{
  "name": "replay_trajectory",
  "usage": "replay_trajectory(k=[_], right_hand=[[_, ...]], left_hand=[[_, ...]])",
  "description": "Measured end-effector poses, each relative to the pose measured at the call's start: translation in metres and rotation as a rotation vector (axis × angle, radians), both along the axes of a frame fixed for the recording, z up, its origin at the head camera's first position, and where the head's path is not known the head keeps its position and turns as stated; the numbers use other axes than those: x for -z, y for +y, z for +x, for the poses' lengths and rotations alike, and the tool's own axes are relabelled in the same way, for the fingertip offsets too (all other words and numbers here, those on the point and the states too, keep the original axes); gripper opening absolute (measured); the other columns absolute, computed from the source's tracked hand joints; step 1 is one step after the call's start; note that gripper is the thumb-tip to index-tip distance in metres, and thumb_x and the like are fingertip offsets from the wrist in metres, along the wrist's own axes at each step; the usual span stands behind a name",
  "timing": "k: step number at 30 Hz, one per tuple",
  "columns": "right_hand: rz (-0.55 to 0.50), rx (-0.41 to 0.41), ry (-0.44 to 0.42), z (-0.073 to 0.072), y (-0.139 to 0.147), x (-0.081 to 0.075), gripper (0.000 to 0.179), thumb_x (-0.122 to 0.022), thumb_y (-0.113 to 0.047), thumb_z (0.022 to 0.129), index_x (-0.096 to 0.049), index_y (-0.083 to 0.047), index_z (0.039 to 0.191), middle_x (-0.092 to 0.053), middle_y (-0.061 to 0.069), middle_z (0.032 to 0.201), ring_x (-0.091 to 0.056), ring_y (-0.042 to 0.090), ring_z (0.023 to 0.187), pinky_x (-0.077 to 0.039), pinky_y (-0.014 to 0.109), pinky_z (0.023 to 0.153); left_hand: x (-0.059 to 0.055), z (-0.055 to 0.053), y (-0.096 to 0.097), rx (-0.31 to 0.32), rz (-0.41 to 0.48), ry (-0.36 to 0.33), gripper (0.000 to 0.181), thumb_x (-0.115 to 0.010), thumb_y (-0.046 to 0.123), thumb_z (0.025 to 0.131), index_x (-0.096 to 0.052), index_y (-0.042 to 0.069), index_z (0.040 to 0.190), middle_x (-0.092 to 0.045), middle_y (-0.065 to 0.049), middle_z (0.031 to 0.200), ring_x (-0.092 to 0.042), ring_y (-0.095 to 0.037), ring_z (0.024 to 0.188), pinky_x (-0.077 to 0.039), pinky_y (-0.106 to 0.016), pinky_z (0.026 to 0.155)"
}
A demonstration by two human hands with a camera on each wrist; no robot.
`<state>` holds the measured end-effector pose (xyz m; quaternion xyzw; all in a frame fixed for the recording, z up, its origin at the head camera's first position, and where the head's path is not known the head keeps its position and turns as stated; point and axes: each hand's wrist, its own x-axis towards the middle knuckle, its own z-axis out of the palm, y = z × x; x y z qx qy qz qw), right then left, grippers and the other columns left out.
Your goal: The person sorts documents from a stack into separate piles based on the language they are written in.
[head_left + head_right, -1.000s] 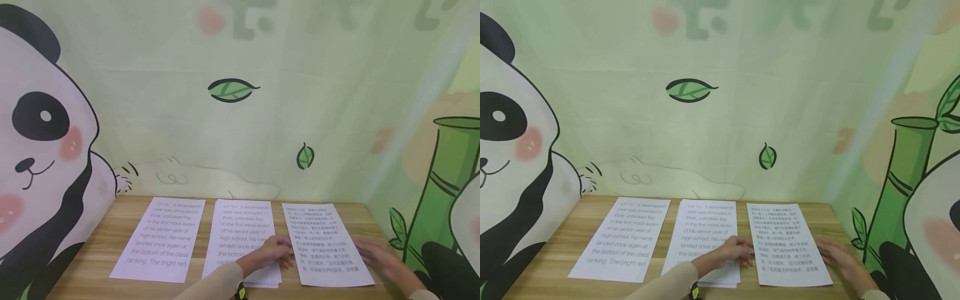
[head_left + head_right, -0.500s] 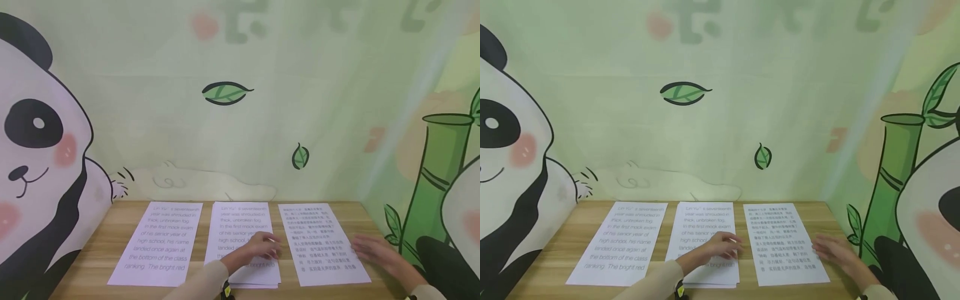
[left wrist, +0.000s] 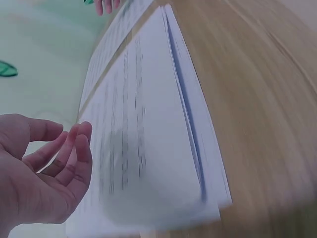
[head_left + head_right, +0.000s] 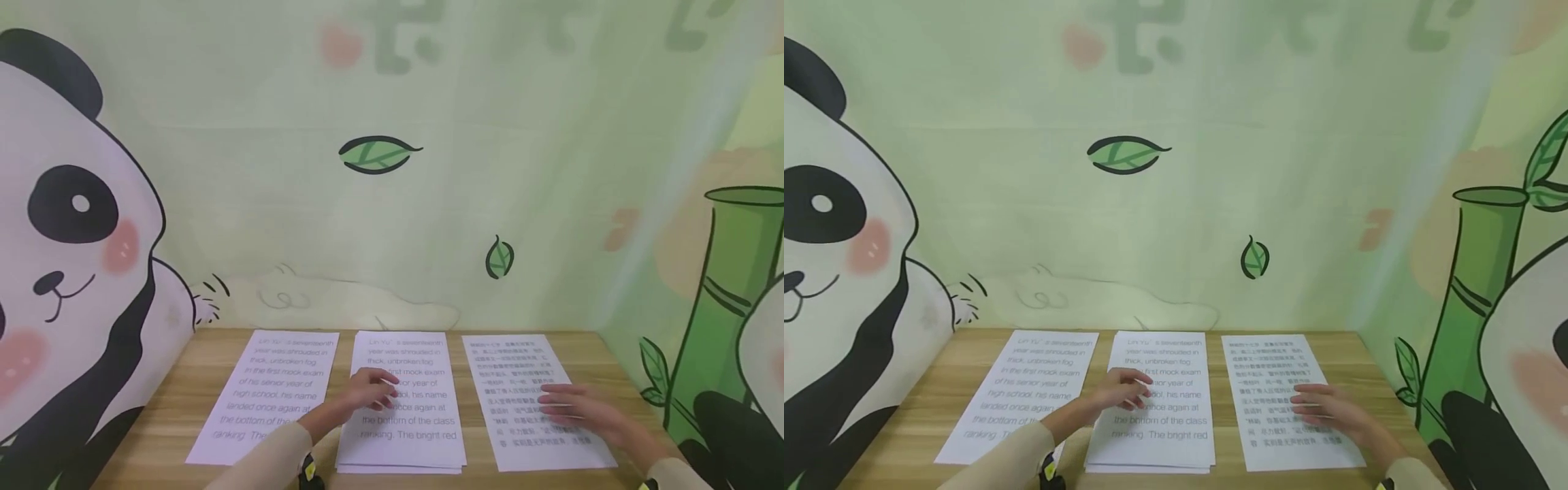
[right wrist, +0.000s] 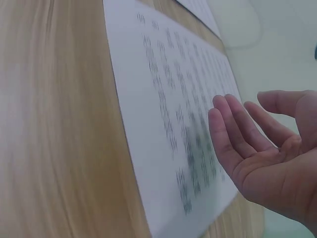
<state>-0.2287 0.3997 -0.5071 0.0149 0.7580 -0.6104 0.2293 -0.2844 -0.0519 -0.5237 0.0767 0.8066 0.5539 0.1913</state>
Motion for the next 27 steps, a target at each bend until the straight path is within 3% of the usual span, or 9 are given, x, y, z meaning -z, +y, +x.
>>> replay_trajectory(k=[8,14,19,27], right_hand=[[-0.070,-0.064,0.020,-0.006,-0.046,0.008,0.055,-0.056,-0.015,0.104,-0.040,0.017,0.145,-0.068,0.024,0.131,-0.072,0.024,0.113,-0.058,0.039,0.098],[-0.117,-0.132,0.022,-0.009,-0.074,0.010,0.055,-0.055,-0.018,0.105,-0.042,0.016,0.145,-0.068,0.023,0.132,-0.073,0.022,0.112,-0.058,0.036,0.098],[-0.150,-0.150,-0.007,-0.014,-0.094,0.013,0.056,-0.057,-0.017,0.104,-0.040,0.017,0.146,-0.069,0.023,0.128,-0.073,0.023,0.111,-0.059,0.036,0.096],[-0.165,-0.180,-0.029,-0.016,-0.132,0.019,0.064,-0.055,-0.015,0.104,-0.027,0.024,0.146,-0.070,0.022,0.122,-0.072,0.023,0.106,-0.059,0.040,0.097]], left_hand=[[0.000,0.016,-0.059,-0.083,-0.076,-0.022,0.031,-0.063,0.008,0.092,-0.067,-0.003,0.121,-0.075,-0.011,0.099,-0.072,-0.018,0.078,-0.059,-0.031,0.070],[0.000,0.028,-0.088,-0.127,-0.096,-0.032,0.035,-0.064,0.005,0.091,-0.065,-0.006,0.124,-0.074,-0.014,0.098,-0.072,-0.017,0.074,-0.060,-0.031,0.070],[0.007,0.030,-0.095,-0.140,-0.104,-0.031,0.040,-0.066,0.007,0.091,-0.062,-0.009,0.128,-0.073,-0.016,0.098,-0.072,-0.019,0.073,-0.060,-0.034,0.068],[0.010,0.030,-0.086,-0.170,-0.184,-0.059,0.049,-0.064,0.013,0.090,-0.058,-0.006,0.135,-0.068,-0.009,0.100,-0.063,-0.017,0.074,-0.052,-0.029,0.067]])
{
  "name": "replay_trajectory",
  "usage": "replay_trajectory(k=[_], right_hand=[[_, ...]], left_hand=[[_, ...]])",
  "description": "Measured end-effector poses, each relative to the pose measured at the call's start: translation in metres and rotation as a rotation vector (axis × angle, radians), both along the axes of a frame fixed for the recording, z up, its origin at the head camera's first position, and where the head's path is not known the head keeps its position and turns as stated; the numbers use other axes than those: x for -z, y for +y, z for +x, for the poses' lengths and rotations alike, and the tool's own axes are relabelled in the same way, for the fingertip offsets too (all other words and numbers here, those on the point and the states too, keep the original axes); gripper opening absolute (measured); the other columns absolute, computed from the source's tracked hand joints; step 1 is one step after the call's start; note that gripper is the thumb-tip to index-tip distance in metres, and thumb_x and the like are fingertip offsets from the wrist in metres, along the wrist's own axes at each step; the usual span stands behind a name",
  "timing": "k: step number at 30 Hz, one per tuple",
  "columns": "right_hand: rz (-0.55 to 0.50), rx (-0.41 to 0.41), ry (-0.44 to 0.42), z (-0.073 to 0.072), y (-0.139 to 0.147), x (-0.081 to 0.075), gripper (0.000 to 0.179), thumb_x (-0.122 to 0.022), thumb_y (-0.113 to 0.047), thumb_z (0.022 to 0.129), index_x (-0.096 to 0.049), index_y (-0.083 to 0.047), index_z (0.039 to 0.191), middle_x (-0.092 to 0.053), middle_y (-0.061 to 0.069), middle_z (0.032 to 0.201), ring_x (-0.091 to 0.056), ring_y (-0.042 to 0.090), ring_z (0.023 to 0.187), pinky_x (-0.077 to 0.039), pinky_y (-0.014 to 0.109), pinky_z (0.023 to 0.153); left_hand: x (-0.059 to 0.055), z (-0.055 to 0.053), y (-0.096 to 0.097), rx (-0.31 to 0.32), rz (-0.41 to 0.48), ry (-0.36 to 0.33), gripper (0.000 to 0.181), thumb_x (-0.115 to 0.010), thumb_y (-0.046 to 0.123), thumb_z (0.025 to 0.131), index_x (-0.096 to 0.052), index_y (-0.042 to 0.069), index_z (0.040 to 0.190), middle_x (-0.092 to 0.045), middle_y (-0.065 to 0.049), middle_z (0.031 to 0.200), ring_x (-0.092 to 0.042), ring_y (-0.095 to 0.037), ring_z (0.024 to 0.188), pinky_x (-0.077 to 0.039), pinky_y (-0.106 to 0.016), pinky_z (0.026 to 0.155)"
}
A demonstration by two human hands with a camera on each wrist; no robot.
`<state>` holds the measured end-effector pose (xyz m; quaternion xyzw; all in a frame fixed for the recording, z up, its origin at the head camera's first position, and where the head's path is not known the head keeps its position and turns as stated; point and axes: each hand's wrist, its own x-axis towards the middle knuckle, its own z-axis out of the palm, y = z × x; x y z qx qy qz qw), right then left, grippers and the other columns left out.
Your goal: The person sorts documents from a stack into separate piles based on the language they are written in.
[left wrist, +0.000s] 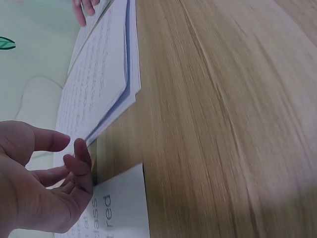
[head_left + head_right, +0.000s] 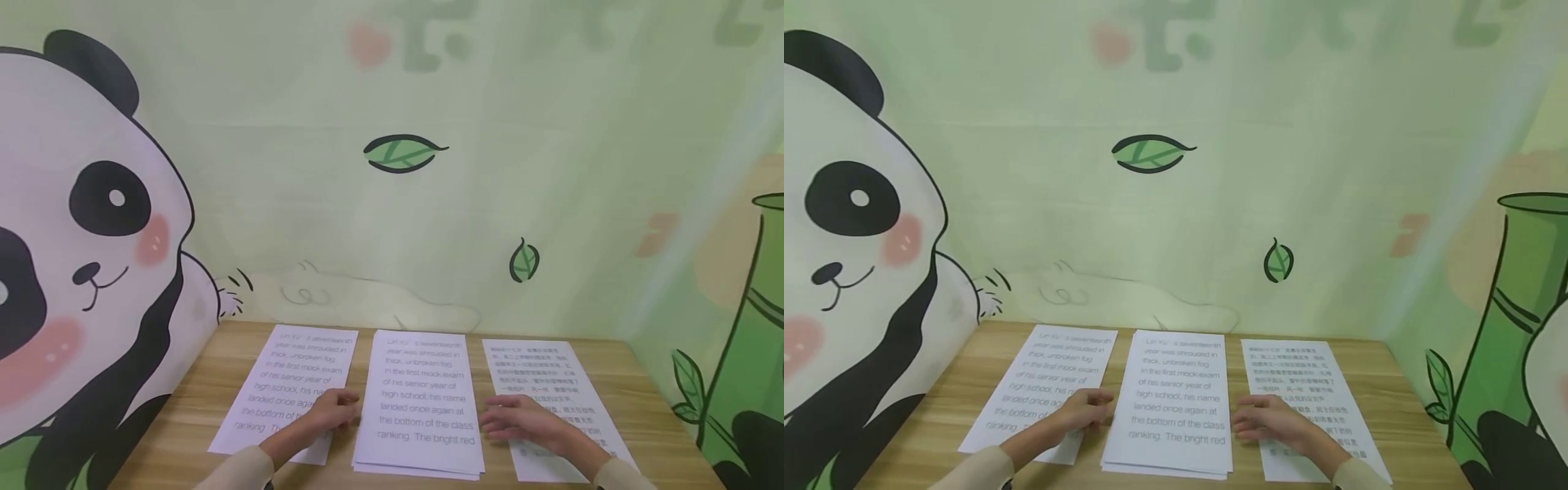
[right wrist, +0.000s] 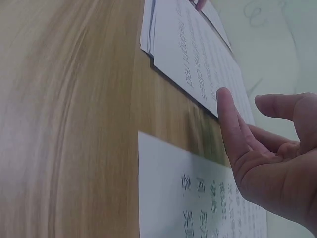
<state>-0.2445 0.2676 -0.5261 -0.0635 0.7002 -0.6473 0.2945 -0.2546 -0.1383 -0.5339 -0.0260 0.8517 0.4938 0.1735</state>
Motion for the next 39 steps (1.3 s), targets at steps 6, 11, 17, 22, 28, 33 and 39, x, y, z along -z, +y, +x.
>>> replay_trajectory(k=[6,11,17,22,28,33,39], right_hand=[[0.017,-0.016,0.000,0.001,-0.019,0.003,0.069,-0.057,-0.014,0.102,-0.023,0.027,0.145,-0.072,0.020,0.117,-0.073,0.021,0.101,-0.061,0.038,0.092],[0.051,-0.022,-0.012,0.001,-0.024,0.005,0.070,-0.056,-0.014,0.103,-0.021,0.027,0.147,-0.072,0.018,0.117,-0.074,0.021,0.098,-0.062,0.037,0.089],[0.098,0.010,-0.032,0.002,-0.026,0.004,0.071,-0.053,-0.014,0.104,-0.015,0.027,0.147,-0.070,0.019,0.120,-0.073,0.018,0.096,-0.062,0.036,0.088],[0.126,0.028,-0.034,0.003,-0.028,0.003,0.069,-0.054,-0.014,0.103,-0.019,0.027,0.147,-0.070,0.018,0.118,-0.073,0.018,0.095,-0.062,0.036,0.087],[0.116,0.045,-0.006,0.006,-0.029,0.001,0.064,-0.056,-0.013,0.102,-0.028,0.022,0.148,-0.070,0.017,0.114,-0.071,0.017,0.092,-0.062,0.037,0.087],[0.145,0.098,0.001,0.005,-0.028,-0.002,0.054,-0.056,-0.016,0.102,-0.043,0.013,0.145,-0.069,0.009,0.105,-0.068,0.014,0.087,-0.061,0.030,0.080],[0.152,0.150,-0.006,0.001,-0.031,0.000,0.049,-0.061,-0.021,0.101,-0.054,0.007,0.140,-0.069,0.006,0.101,-0.068,0.013,0.086,-0.059,0.028,0.077]], left_hand=[[-0.001,0.000,0.008,0.020,0.008,-0.023,0.053,-0.064,0.014,0.091,-0.054,-0.005,0.140,-0.066,-0.009,0.104,-0.063,-0.016,0.076,-0.050,-0.027,0.068],[0.000,0.002,0.012,0.040,0.023,0.002,0.054,-0.064,0.013,0.091,-0.055,-0.006,0.140,-0.066,-0.009,0.101,-0.061,-0.014,0.071,-0.048,-0.024,0.062],[-0.003,0.004,0.014,0.033,0.014,0.004,0.051,-0.063,0.012,0.092,-0.056,-0.007,0.139,-0.067,-0.009,0.104,-0.062,-0.014,0.071,-0.049,-0.025,0.063],[-0.004,0.007,0.014,0.011,0.031,-0.004,0.048,-0.063,0.012,0.092,-0.058,-0.006,0.137,-0.067,-0.011,0.106,-0.064,-0.016,0.074,-0.051,-0.026,0.065],[-0.006,0.008,0.015,-0.012,0.040,-0.005,0.045,-0.063,0.012,0.093,-0.060,-0.004,0.135,-0.068,-0.010,0.103,-0.064,-0.016,0.074,-0.051,-0.026,0.065],[-0.006,0.009,0.017,-0.028,0.058,-0.002,0.043,-0.062,0.010,0.092,-0.062,-0.003,0.134,-0.067,-0.009,0.099,-0.063,-0.016,0.072,-0.051,-0.026,0.063],[-0.004,0.007,0.018,-0.057,0.098,0.025,0.034,-0.065,0.010,0.093,-0.065,-0.003,0.124,-0.066,-0.010,0.097,-0.065,-0.017,0.075,-0.054,-0.028,0.065]])
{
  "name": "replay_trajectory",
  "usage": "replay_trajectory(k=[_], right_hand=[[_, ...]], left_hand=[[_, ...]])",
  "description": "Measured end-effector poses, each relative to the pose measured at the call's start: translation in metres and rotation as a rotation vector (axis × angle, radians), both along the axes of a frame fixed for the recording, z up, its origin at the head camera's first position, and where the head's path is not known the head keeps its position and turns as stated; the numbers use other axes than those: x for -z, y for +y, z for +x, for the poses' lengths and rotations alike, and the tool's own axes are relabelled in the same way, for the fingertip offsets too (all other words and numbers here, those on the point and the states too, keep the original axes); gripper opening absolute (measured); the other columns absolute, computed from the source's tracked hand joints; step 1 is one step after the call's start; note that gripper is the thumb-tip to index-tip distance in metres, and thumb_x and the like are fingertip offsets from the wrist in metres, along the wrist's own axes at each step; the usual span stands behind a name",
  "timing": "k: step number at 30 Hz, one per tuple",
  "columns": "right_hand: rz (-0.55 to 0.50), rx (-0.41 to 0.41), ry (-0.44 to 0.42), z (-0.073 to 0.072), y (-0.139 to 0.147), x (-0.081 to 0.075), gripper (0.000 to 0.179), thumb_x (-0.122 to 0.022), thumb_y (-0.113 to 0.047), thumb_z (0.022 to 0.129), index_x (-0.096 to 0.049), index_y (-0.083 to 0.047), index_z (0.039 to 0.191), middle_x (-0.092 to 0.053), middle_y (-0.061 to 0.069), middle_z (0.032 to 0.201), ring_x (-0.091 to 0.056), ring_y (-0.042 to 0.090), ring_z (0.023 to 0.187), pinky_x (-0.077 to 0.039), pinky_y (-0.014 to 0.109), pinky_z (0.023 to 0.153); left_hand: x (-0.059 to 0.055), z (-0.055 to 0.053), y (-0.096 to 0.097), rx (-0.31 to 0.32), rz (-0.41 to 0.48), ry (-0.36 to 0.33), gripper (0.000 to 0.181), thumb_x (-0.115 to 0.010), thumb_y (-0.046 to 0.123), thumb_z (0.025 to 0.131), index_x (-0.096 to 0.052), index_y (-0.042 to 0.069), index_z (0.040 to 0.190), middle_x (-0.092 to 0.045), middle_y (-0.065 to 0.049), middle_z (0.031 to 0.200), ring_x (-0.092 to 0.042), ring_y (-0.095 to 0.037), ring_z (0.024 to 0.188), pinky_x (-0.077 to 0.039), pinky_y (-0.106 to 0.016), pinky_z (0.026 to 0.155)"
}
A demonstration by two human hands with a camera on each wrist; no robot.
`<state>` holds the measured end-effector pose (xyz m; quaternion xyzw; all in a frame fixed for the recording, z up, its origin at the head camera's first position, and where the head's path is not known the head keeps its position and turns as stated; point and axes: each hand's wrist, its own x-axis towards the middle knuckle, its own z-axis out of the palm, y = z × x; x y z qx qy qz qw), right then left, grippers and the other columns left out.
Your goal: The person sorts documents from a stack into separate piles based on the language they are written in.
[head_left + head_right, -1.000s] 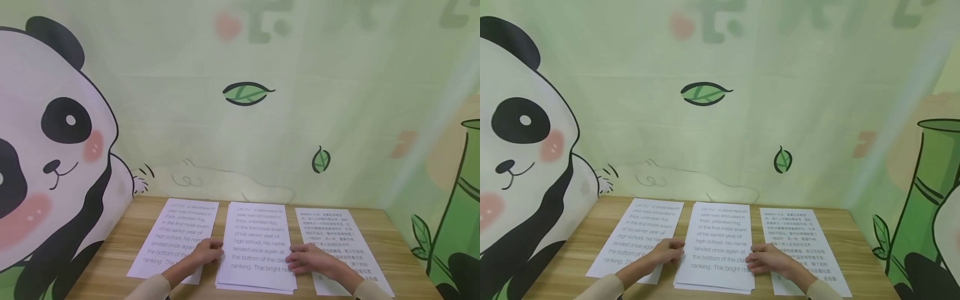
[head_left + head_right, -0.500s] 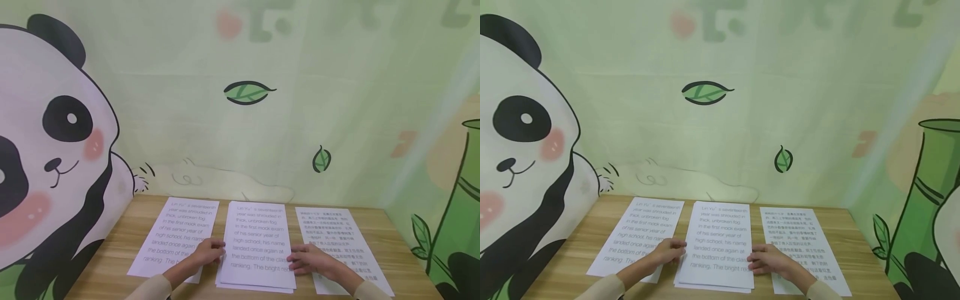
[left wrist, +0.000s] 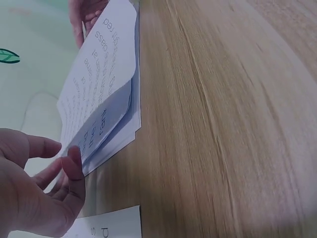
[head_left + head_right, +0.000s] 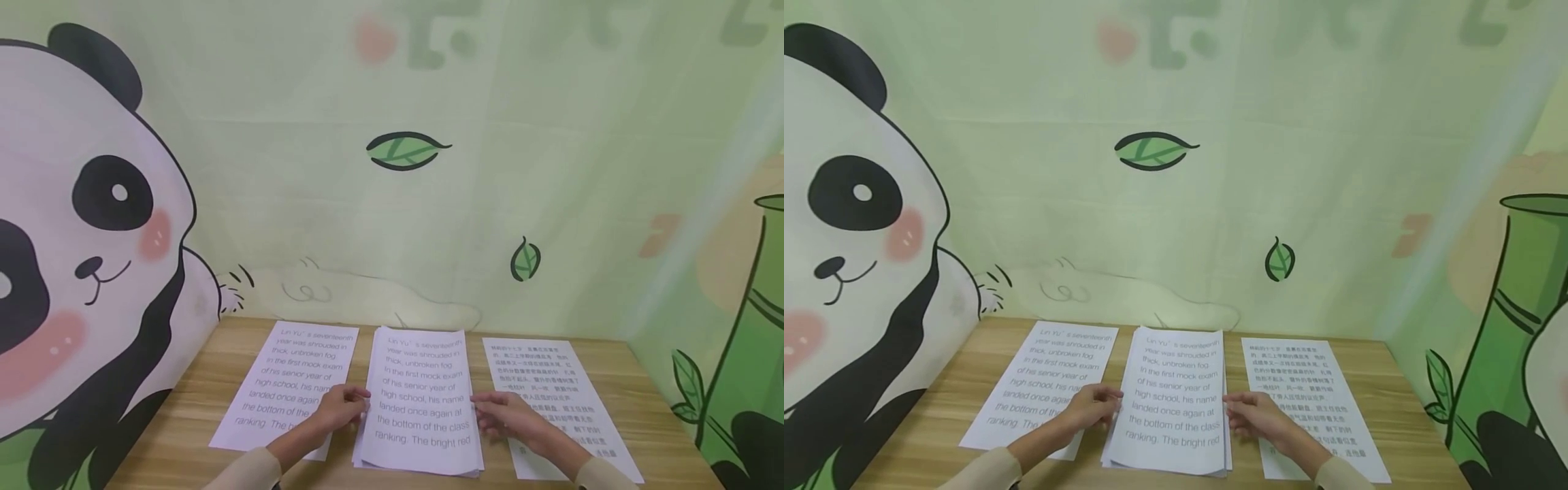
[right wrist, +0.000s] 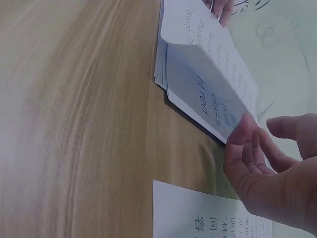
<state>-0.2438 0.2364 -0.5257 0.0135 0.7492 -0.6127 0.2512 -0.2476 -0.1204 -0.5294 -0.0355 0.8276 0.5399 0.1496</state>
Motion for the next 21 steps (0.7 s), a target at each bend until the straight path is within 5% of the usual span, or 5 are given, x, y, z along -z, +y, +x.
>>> replay_trajectory(k=[12,21], right_hand=[[-0.022,0.054,-0.038,-0.005,-0.018,0.011,0.063,-0.065,-0.020,0.098,-0.041,0.015,0.144,-0.071,0.018,0.113,-0.073,0.019,0.094,-0.062,0.037,0.087],[-0.014,0.095,-0.058,-0.007,-0.020,0.008,0.065,-0.062,-0.014,0.098,-0.034,0.012,0.151,-0.073,0.018,0.114,-0.074,0.024,0.098,-0.062,0.041,0.086]], left_hand=[[0.011,-0.003,0.003,-0.020,0.020,-0.040,0.036,-0.064,0.002,0.089,-0.060,-0.006,0.124,-0.067,-0.014,0.104,-0.067,-0.018,0.085,-0.060,-0.033,0.076],[0.010,-0.003,-0.004,0.041,0.149,-0.062,0.045,-0.059,0.002,0.090,-0.055,-0.008,0.134,-0.072,-0.017,0.113,-0.070,-0.019,0.089,-0.061,-0.038,0.081]])
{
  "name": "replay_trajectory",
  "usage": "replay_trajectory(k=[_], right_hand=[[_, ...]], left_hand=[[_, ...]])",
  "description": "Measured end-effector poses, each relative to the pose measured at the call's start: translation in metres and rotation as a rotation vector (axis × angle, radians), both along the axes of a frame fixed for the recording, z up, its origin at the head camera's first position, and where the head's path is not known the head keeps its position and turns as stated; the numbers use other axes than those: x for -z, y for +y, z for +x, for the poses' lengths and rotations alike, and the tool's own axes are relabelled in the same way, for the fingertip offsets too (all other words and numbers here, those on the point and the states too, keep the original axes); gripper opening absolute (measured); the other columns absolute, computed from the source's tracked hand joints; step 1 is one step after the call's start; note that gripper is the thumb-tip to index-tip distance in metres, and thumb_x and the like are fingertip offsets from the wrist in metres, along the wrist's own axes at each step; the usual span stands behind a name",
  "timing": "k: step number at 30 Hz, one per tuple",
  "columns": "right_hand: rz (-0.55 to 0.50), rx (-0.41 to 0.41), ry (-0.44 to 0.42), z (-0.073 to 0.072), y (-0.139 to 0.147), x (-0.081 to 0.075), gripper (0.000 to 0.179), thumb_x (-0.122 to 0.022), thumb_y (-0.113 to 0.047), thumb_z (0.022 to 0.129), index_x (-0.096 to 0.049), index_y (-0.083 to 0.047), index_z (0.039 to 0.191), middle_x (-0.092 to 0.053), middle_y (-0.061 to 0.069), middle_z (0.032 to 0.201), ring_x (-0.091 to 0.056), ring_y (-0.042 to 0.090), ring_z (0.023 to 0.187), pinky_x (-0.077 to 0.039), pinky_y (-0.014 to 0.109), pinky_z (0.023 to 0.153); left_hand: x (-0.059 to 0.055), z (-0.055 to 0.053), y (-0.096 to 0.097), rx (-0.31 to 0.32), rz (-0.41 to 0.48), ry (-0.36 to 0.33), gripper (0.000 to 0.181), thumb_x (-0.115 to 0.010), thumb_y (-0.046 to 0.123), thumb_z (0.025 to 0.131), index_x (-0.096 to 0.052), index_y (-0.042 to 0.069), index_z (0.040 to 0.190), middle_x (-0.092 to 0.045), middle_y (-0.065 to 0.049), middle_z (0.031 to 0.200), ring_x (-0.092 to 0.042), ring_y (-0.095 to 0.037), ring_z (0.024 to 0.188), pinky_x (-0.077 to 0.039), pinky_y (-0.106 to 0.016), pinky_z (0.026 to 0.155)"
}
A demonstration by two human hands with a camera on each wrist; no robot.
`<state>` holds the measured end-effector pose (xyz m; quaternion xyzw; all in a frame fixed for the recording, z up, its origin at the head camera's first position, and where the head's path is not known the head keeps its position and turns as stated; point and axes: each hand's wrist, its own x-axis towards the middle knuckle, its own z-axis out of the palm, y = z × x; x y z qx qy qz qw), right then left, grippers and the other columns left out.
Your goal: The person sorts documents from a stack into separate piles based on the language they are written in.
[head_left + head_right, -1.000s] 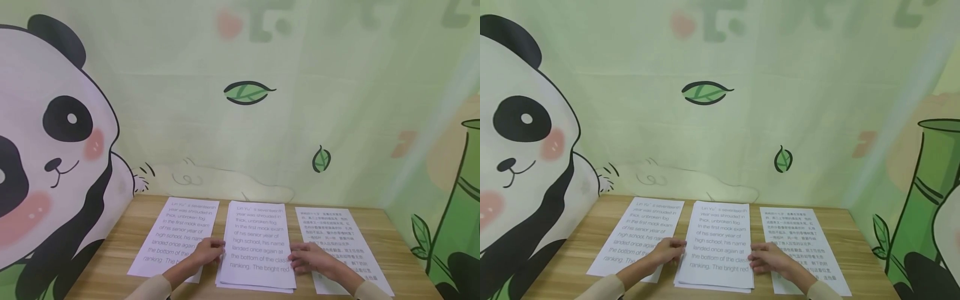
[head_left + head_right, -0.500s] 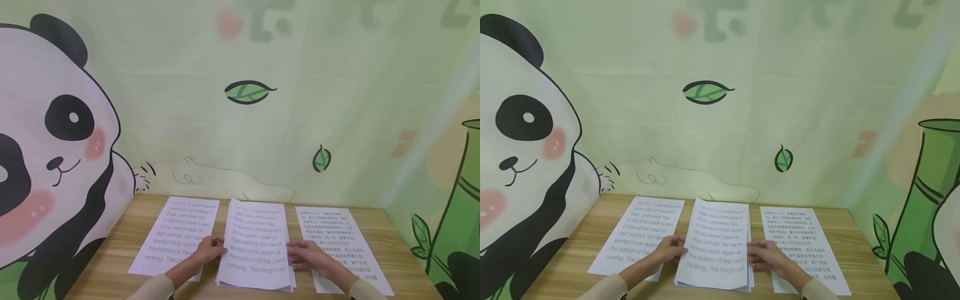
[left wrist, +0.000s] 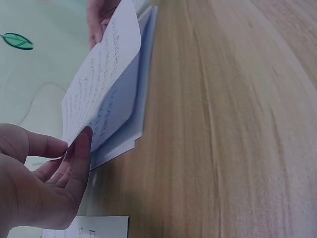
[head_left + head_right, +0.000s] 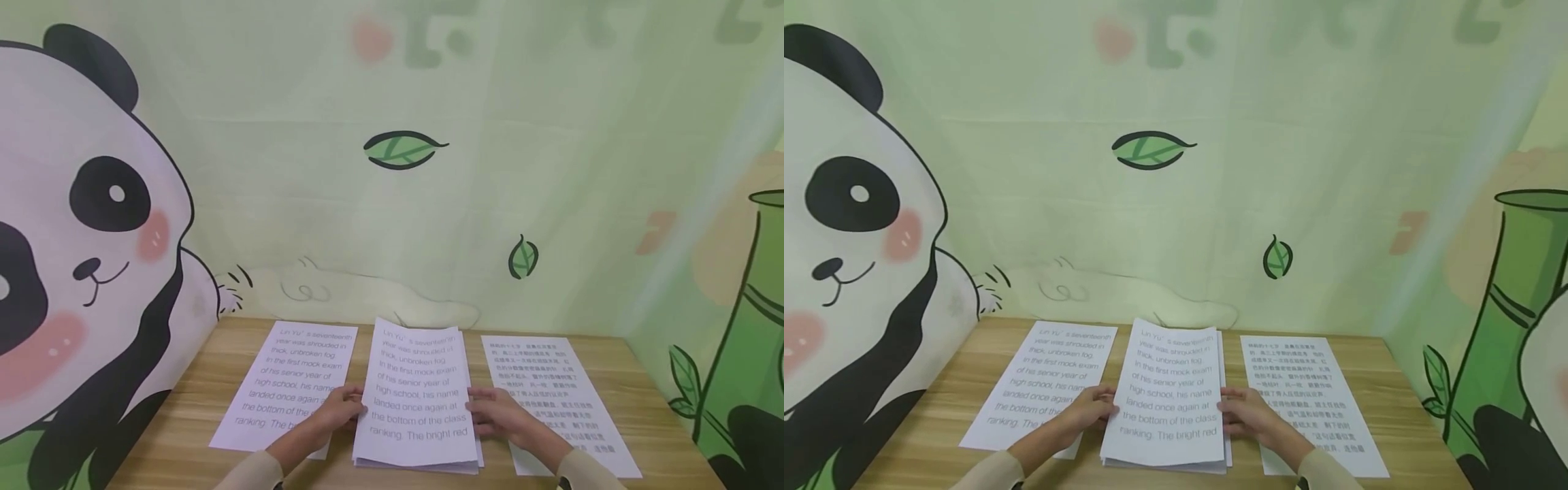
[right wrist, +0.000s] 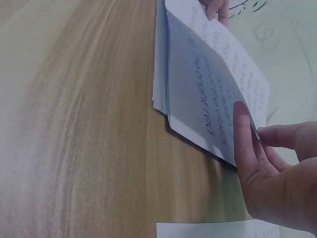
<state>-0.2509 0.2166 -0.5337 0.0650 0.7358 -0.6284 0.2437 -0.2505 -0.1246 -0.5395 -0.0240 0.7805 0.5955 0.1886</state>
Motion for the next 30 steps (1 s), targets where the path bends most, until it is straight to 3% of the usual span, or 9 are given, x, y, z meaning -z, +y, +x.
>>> replay_trajectory(k=[7,16,23,30], right_hand=[[-0.030,0.016,0.064,0.003,0.001,-0.010,0.068,-0.065,-0.013,0.095,-0.036,0.012,0.150,-0.070,0.020,0.121,-0.073,0.026,0.103,-0.062,0.041,0.089],[-0.110,-0.011,0.090,0.003,-0.003,-0.016,0.067,-0.065,-0.012,0.095,-0.036,0.014,0.149,-0.073,0.013,0.115,-0.072,0.022,0.103,-0.061,0.039,0.091],[-0.108,0.040,0.071,0.000,-0.012,-0.024,0.067,-0.068,-0.013,0.094,-0.039,0.009,0.150,-0.068,0.021,0.126,-0.070,0.024,0.107,-0.060,0.040,0.095],[-0.169,0.030,0.068,-0.002,-0.020,-0.031,0.067,-0.068,-0.010,0.094,-0.038,0.008,0.151,-0.067,0.021,0.127,-0.070,0.024,0.107,-0.058,0.042,0.098]], left_hand=[[-0.007,-0.003,-0.005,0.006,0.018,-0.004,0.055,-0.058,0.003,0.091,-0.046,-0.012,0.142,-0.066,-0.027,0.130,-0.072,-0.025,0.100,-0.059,-0.041,0.088],[-0.008,0.000,-0.019,0.020,0.092,0.013,0.045,-0.055,0.001,0.092,-0.050,-0.010,0.136,-0.070,-0.024,0.123,-0.073,-0.027,0.098,-0.060,-0.043,0.087],[-0.019,0.001,-0.029,-0.006,0.076,0.013,0.050,-0.056,0.003,0.093,-0.047,-0.008,0.142,-0.069,-0.020,0.120,-0.071,-0.023,0.094,-0.060,-0.041,0.086],[-0.027,-0.001,-0.038,-0.041,0.055,0.025,0.050,-0.057,0.003,0.093,-0.050,-0.007,0.142,-0.067,-0.017,0.116,-0.068,-0.020,0.093,-0.060,-0.040,0.086]])
